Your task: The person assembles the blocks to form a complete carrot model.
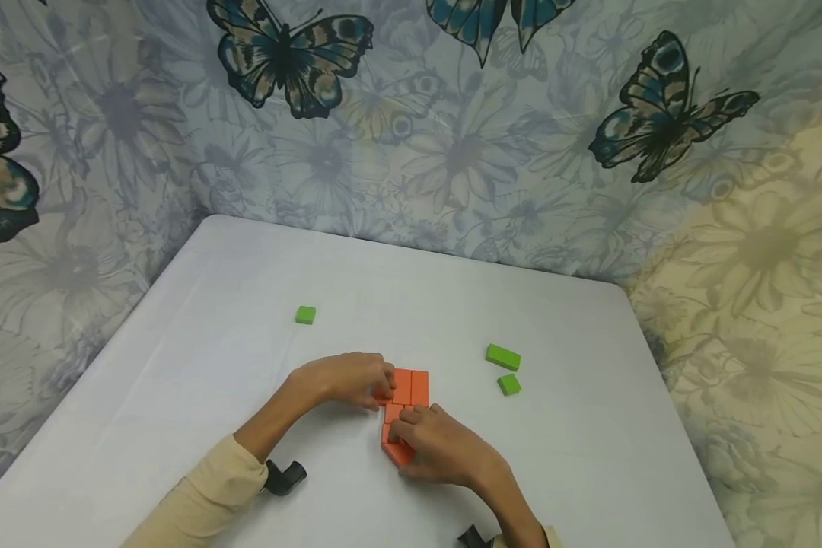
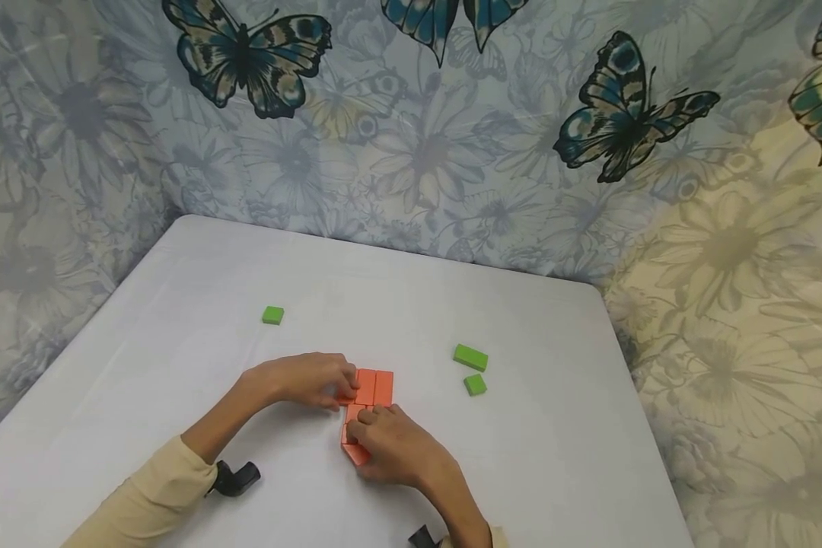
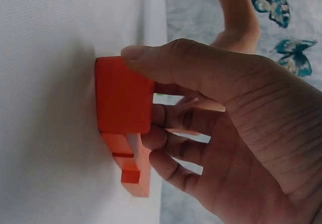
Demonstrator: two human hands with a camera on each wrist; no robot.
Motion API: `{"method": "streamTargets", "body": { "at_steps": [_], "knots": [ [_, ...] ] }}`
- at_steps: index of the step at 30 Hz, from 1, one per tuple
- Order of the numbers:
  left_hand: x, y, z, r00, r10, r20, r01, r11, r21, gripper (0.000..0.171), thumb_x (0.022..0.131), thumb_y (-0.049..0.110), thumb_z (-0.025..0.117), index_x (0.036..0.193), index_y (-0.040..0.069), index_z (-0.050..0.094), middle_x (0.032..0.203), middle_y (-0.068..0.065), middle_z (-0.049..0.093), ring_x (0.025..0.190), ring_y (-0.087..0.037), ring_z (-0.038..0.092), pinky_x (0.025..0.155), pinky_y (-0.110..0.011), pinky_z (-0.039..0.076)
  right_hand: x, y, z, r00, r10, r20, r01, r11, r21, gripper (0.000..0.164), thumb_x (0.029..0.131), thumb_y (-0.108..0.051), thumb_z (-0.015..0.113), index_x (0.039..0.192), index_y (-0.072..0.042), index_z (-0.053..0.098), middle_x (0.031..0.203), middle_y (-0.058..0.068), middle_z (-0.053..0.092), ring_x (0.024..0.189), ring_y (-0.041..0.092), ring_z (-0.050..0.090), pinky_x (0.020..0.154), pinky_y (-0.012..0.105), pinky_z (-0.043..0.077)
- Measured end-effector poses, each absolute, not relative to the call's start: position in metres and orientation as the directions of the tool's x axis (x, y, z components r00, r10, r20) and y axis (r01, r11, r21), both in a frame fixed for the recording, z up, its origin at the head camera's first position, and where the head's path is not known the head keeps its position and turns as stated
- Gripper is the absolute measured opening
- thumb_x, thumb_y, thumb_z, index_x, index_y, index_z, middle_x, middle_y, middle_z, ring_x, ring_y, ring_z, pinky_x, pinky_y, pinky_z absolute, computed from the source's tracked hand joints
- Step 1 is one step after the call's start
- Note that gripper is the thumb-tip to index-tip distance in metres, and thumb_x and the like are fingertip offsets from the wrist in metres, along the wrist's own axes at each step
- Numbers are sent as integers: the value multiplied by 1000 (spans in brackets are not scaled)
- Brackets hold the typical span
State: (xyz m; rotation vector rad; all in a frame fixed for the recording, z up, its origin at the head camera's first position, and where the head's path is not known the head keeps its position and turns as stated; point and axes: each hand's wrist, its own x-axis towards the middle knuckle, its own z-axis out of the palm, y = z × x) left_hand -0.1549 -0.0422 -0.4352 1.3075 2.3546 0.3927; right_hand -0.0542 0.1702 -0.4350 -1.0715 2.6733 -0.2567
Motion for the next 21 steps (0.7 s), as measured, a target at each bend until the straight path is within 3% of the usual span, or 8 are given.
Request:
{"method": "streamTargets", "body": {
  "at_steps": [7, 11, 17, 21],
  "knots": [
    [-155, -42, -435, -475, 853, -217, 733, 520, 439, 19, 90, 15, 82, 109, 14, 84, 123, 4, 73, 122, -17, 64, 109, -32, 53, -56, 172, -430, -702, -687, -188, -628, 721, -292, 30, 85, -31, 86, 108, -19, 70, 92, -13, 55, 85, 1, 43, 85, 24, 44],
    [-152, -42, -433, -473, 854, -217, 734, 518, 439, 20, 92, 16, 81, 111, 14, 83, 125, 3, 72, 123, -17, 64, 109, -32, 54, -63, 190, -418, -761, -631, -152, -563, 759, -327, 37, 88, -34, 84, 118, -16, 70, 104, -7, 65, 94, 6, 53, 92, 33, 51],
    [-151, -43, -426, -454, 869, -199, 758, 494, 426, 22, 94, 17, 79, 115, 12, 81, 127, 1, 73, 123, -19, 66, 110, -33, 54, -80, 241, -391, -888, -453, 77, -459, 865, -203, 31, 90, -18, 83, 116, -6, 72, 106, 6, 71, 98, 21, 66, 86, 41, 58],
    [-149, -42, -423, -453, 860, -234, 745, 509, 430, 24, 94, 17, 79, 117, 11, 80, 126, 0, 74, 121, -18, 67, 109, -32, 54, -97, 275, -391, -930, -342, 133, -365, 900, -238, 21, 92, -6, 77, 111, 1, 73, 105, 12, 73, 97, 31, 69, 84, 50, 59]
  ]
}}
